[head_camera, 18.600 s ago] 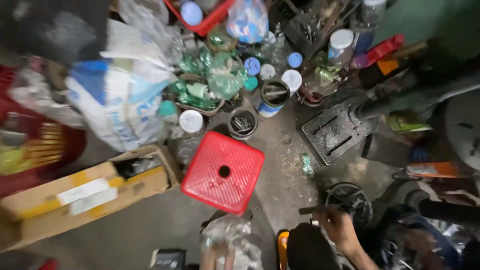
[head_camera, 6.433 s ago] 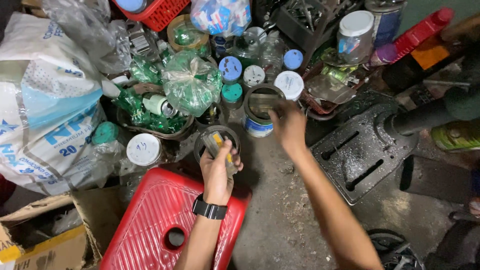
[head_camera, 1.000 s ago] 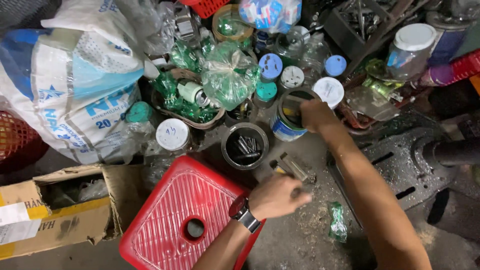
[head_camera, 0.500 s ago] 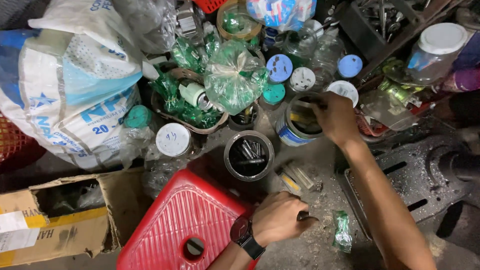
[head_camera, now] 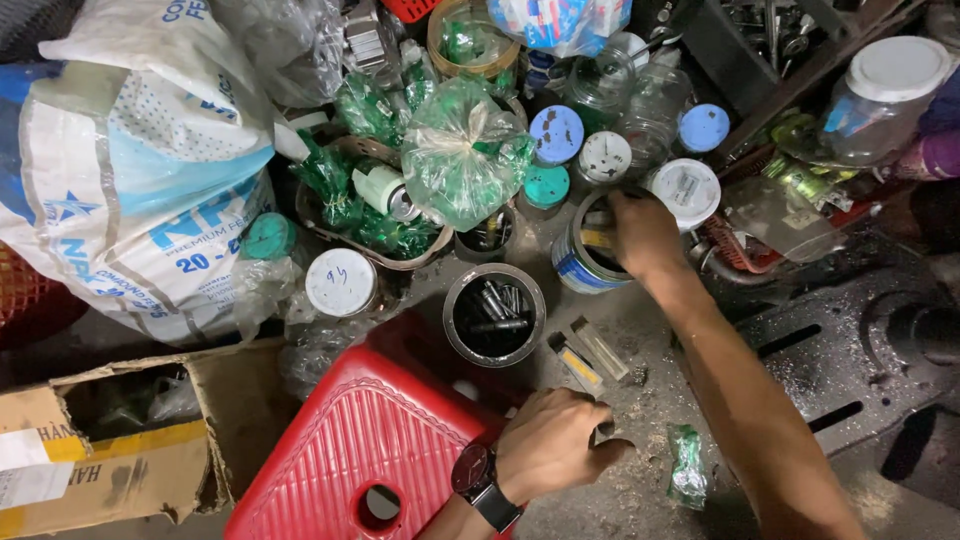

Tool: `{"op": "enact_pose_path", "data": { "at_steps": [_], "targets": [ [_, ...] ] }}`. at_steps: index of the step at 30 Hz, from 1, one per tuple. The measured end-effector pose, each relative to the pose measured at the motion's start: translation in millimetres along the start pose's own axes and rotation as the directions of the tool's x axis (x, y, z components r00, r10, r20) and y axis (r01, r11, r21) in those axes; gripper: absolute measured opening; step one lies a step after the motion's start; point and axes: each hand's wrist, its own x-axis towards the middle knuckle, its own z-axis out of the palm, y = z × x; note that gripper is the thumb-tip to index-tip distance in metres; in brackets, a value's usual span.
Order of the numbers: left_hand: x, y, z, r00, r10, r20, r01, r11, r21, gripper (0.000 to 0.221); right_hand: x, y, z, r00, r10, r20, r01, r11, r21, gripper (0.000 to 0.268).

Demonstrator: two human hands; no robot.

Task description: The recorder is cleaning, inspecting, and organizing various internal motorcycle engine components such as the crankcase and cylinder head.

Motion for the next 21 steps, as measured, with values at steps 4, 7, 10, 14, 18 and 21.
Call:
{"op": "enact_pose_path", "data": {
  "at_steps": [4, 7, 10, 14, 18, 21],
  "targets": [
    [-1.0, 3.3, -2.7, 0.993, 0.015, -0.113, -0.017, 1.000, -0.018, 0.038, -16.7, -0.1, -35.0, 0.990, 0.054, -0.133, -0.009, 0.950, 0.312, 0.037],
    [2.5, 6.1, -4.4, 0.966, -0.185, -0.181, 0.170, 0.981, -0.096, 0.033, -45.3, -5.3, -70.4, 0.938, 0.246, -0.243, -0.064, 0.815, 0.576, 0.030],
    [4.6, 4.2, 0.9, 0.875, -0.134, -0.466, 0.118, 0.991, -0.064, 0.036, -58.9, -14.6, -91.2, 0.931, 0.363, -0.040, -0.157, 0.499, 0.852, 0.032],
    [6.0, 2.4, 5.5, 0.779, 0.006, -0.627, 0.016, 0.999, 0.029, 0.051, -94.3, -18.1, -103.7, 0.942, 0.311, -0.123, -0.058, 0.515, 0.855, 0.045],
    [5.4, 2.7, 5.7, 0.772, -0.211, -0.599, 0.178, 0.977, -0.116, 0.040, -140.7, 0.9, -60.1, 0.958, 0.248, 0.144, -0.239, 0.410, 0.880, 0.043],
    [7.6, 2.2, 3.1, 0.720, -0.271, -0.639, 0.165, 0.961, -0.221, 0.046, -166.9, 7.7, 14.2, 0.930, 0.268, 0.252, -0.365, 0.583, 0.726, 0.037]
  ]
}}
